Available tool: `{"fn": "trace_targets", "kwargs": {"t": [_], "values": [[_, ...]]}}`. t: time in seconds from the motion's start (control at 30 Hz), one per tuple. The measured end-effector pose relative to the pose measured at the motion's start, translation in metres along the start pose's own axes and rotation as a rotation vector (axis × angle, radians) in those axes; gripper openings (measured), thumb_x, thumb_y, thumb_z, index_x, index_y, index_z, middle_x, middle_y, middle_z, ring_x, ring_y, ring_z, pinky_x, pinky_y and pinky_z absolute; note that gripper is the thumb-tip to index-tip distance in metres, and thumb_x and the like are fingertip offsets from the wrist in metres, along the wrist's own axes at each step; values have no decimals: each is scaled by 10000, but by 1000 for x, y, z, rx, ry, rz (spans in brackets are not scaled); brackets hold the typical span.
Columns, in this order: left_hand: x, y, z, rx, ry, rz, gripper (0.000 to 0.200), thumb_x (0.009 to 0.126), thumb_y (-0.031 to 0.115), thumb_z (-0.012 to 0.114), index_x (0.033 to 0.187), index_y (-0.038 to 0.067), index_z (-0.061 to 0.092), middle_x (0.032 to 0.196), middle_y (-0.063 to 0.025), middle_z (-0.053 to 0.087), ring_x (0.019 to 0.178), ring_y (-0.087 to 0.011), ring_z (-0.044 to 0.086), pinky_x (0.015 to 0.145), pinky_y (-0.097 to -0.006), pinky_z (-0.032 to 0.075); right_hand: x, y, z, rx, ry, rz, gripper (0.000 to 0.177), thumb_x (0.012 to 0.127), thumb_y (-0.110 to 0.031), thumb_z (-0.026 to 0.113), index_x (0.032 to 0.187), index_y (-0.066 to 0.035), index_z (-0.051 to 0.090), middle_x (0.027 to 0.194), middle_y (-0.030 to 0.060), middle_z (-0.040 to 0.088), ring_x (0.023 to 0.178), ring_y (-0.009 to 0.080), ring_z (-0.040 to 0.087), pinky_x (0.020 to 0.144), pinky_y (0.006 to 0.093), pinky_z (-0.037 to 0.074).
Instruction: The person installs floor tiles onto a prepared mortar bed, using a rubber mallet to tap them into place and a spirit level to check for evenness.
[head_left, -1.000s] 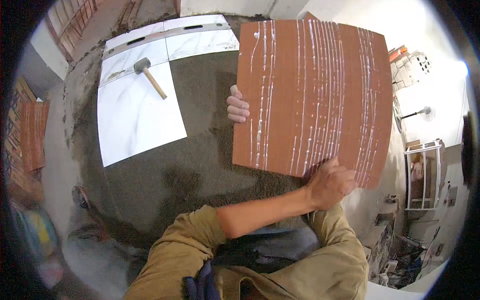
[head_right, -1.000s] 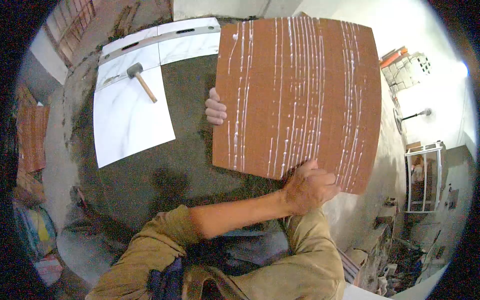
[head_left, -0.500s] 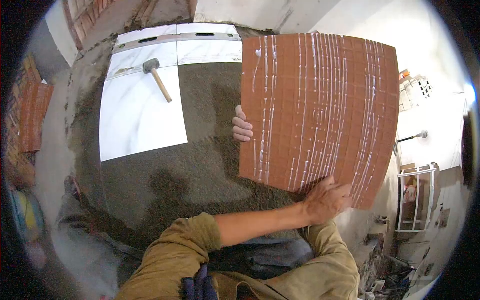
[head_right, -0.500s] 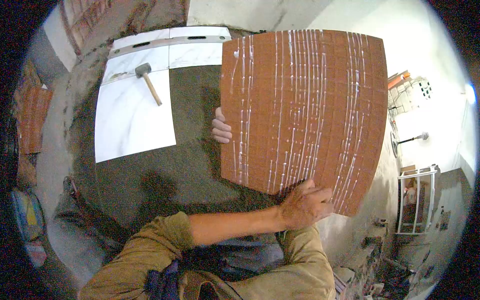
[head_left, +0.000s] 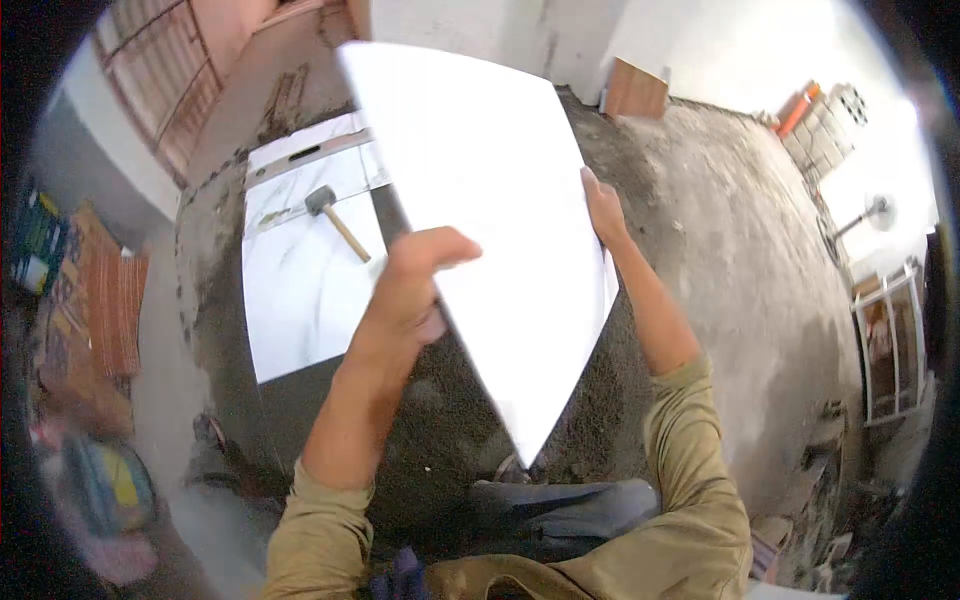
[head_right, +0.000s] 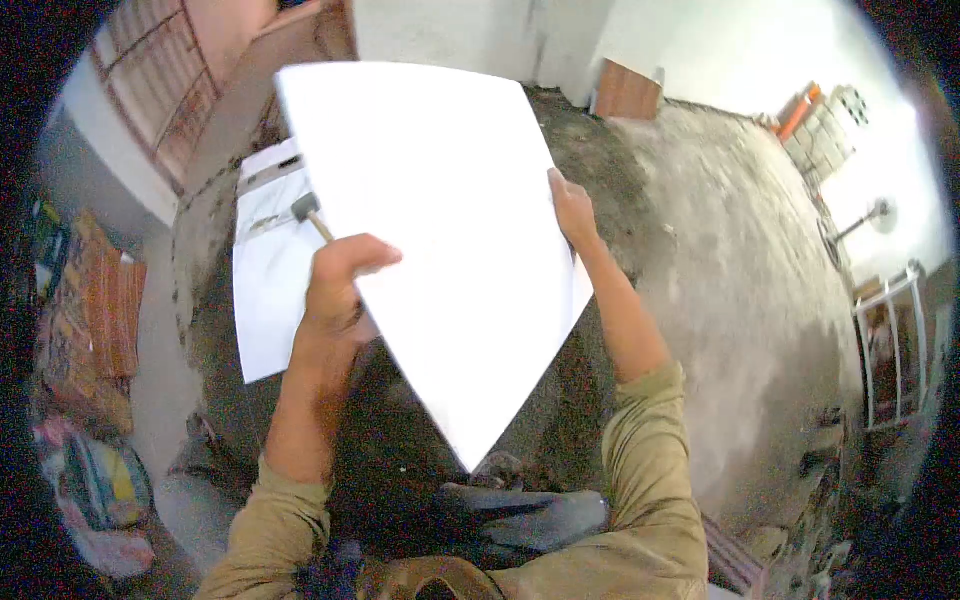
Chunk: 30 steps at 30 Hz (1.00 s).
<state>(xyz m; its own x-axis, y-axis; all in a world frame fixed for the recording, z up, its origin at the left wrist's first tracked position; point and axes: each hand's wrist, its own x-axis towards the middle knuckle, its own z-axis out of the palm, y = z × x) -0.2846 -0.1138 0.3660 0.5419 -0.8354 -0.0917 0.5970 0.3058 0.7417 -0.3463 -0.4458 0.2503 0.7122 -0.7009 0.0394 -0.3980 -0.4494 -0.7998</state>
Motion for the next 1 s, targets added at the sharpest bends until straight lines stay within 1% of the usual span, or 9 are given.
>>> {"fn": "trace_targets", "kwargs": {"t": [0.07, 0.17, 0.33, 0.37, 0.43, 0.57, 0.7, 0.77, 1.0], "values": [[-7, -12, -4, -47, 125, 107, 207, 668, 89, 523, 756, -91, 578, 738, -182, 609, 643, -264, 627, 652, -367, 531, 3, 0, -16, -91, 106, 72, 598, 926, -471, 345, 1131, 45, 567, 1102, 265, 598, 1029, 364, 576, 908, 390, 414], [-16, -31, -4, -61, 186, 217, 218, 650, 92, 506, 737, -102, 555, 708, -190, 596, 635, -269, 628, 638, -358, 534, -22, 17, -39, -423, 479, -219, 546, 876, -405, 451, 1072, 92, 565, 1065, 324, 547, 1065, 444, 496, 895, 447, 392], [-15, -73, -27, 220, 142, 433, 241, 687, 60, 551, 897, -56, 572, 825, -130, 591, 741, -240, 604, 701, -344, 510, -168, 90, 8, 361, -289, 216, 531, 988, -389, 311, 1276, 46, 408, 1223, 214, 499, 1068, 281, 520, 894, 393, 427], [-12, -85, -31, 280, 126, 469, 259, 703, 75, 572, 928, -54, 576, 860, -120, 589, 777, -235, 595, 724, -341, 499, -198, 29, 21, 893, -290, 629, 523, 989, -384, 304, 1271, 44, 407, 1203, 197, 516, 1059, 271, 531, 903, 387, 428], [-5, -131, -63, 788, 5, 780, 335, 762, 184, 618, 990, -57, 572, 919, -122, 590, 859, -233, 583, 774, -351, 482, -192, 12, 23, 977, -238, 642, 454, 967, -346, 390, 1196, 34, 490, 1096, 144, 595, 957, 238, 600, 851, 371, 462], [-22, -113, -83, 944, -173, 546, 539, 822, 299, 669, 1216, -17, 480, 1150, -159, 557, 1066, -264, 550, 919, -408, 452, -148, 26, 22, 837, 2, 731, 463, 917, -332, 470, 1121, 82, 511, 1000, 186, 599, 828, 246, 615, 712, 365, 473], [-26, -65, -78, -97, -198, 229, 798, 780, 231, 709, 1397, -4, 260, 1319, -169, 414, 1196, -296, 452, 1023, -426, 363, -114, 87, 18, 632, 167, 666, 405, 878, -308, 513, 999, 73, 577, 861, 161, 620, 744, 232, 618, 678, 360, 465], [-18, -87, -106, 390, 229, 193, 744, 772, 185, 700, 1365, -34, 307, 1265, -187, 444, 1124, -291, 492, 1003, -421, 374, -103, 132, 23, 572, 245, 443, 390, 860, -304, 545, 910, 75, 624, 780, 143, 631, 706, 216, 615, 659, 359, 471], [-17, -160, -195, 667, 239, -103, 680, 739, 89, 674, 1333, -38, 368, 1151, -159, 539, 1002, -228, 549, 904, -345, 442, -82, 155, 35, 269, 120, 518, 397, 837, -290, 574, 890, 97, 646, 836, 170, 663, 733, 223, 638, 673, 367, 485]]}}
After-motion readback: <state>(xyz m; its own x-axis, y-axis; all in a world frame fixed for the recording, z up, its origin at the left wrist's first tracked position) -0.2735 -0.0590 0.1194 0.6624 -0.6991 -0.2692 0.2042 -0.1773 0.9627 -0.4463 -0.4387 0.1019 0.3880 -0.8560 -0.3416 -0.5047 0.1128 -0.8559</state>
